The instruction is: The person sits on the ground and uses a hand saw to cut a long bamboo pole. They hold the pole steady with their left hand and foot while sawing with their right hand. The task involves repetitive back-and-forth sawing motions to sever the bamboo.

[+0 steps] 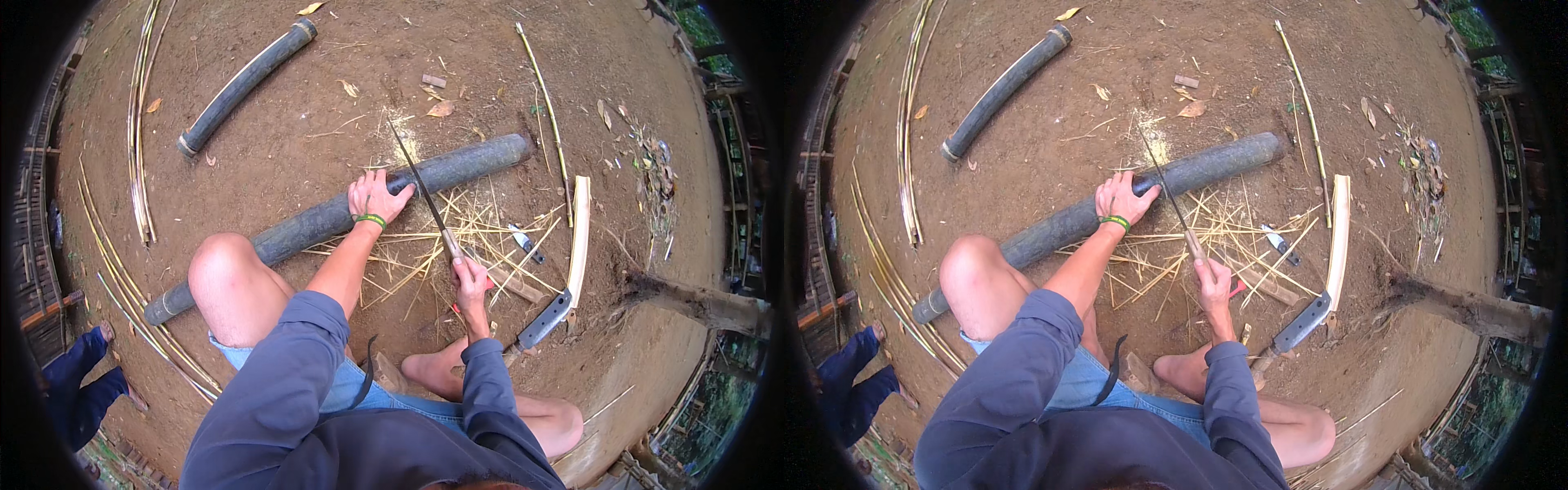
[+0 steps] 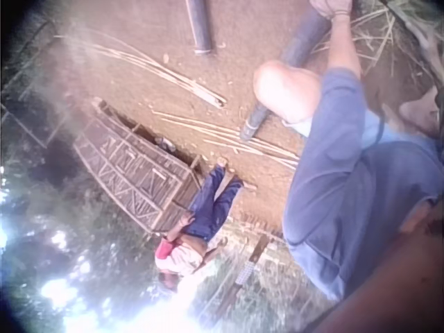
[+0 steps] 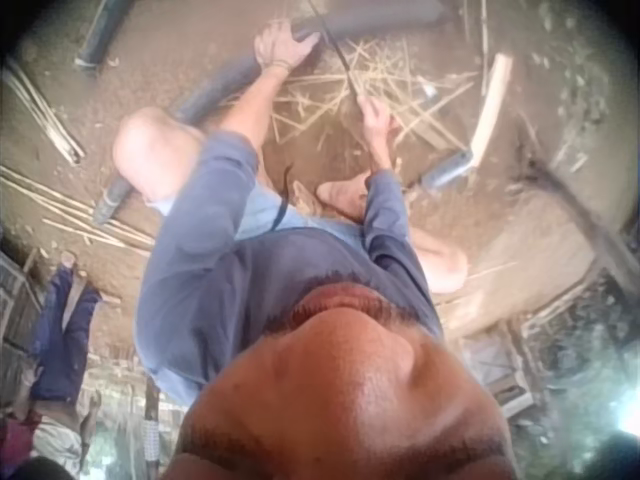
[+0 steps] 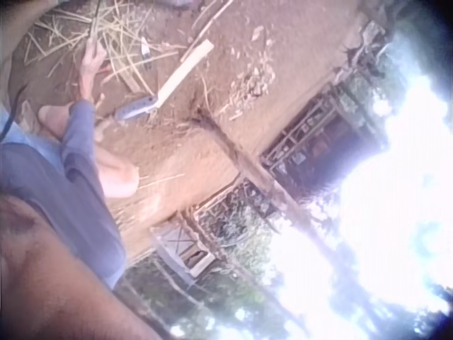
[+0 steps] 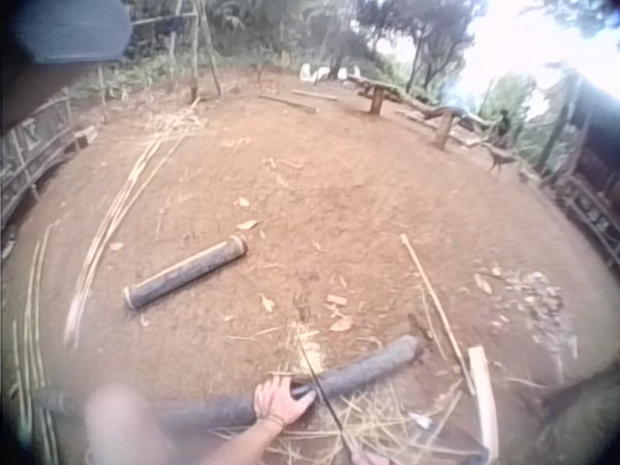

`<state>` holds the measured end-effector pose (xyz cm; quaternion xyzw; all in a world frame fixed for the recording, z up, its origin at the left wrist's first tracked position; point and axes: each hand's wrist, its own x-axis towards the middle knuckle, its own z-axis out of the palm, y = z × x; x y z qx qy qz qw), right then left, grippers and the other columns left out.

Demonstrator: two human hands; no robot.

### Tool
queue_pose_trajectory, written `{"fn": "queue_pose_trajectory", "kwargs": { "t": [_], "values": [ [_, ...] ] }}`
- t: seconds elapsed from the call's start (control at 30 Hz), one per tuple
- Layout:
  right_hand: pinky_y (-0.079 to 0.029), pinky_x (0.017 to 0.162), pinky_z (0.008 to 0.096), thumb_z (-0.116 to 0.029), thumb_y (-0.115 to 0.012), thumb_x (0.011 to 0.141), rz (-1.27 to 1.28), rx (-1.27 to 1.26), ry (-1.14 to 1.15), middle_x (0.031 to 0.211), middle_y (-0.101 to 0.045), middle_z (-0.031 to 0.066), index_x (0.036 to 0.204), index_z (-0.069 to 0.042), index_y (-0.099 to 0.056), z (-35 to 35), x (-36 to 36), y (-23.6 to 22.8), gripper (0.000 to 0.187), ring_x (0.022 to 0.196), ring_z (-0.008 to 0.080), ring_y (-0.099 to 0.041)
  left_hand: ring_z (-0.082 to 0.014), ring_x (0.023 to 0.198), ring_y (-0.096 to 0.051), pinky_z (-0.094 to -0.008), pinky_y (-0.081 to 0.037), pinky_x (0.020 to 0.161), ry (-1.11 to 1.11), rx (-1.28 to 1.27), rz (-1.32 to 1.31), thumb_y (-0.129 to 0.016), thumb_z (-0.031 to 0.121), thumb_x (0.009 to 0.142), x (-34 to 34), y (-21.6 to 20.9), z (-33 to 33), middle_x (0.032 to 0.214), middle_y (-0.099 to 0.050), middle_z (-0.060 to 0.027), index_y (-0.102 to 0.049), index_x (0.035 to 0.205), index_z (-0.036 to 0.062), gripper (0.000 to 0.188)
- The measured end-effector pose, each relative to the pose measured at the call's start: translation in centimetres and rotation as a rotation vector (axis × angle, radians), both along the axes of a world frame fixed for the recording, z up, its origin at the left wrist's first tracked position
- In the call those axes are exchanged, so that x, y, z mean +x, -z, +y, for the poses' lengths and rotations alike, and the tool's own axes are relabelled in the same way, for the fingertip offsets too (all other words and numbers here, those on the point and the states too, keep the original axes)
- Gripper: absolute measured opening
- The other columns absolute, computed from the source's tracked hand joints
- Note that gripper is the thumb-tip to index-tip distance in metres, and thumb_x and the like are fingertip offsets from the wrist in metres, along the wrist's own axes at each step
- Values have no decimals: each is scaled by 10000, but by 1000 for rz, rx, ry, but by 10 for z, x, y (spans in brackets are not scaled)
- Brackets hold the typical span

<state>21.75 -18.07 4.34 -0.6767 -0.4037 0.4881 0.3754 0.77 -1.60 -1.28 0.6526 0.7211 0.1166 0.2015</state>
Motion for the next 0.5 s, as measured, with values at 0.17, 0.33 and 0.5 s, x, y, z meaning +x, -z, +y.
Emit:
{"fn": "queue_pose_trajectory", "kwargs": {
  "t": [0.17,0.33,0.5],
  "values": [
    [-260,489,288,-289,-579,1005,-77,41,-81,569,-430,-36,672,-47,-529,2,5,-2,415,516,77,-369,-329,1023,-684,-449,-490,962,-40,26,-13,-673,714,746,-3,-1,9,1038,-726,-181,-729,1054,73,714],
    [-292,495,318,-246,-615,983,-126,60,-113,544,-440,6,718,4,-591,-5,10,-4,365,510,100,-388,-340,915,-711,-449,-535,890,-46,-17,-9,-665,728,741,-7,-6,17,938,-741,-178,-744,999,68,713],
    [-293,506,369,-270,-603,986,-111,133,-90,539,-444,25,670,4,-550,82,-26,32,421,526,123,-388,-366,942,-713,-471,-554,878,21,-138,-28,-687,732,729,-6,-13,28,989,-739,-197,-735,1070,73,744]
  ]
}}
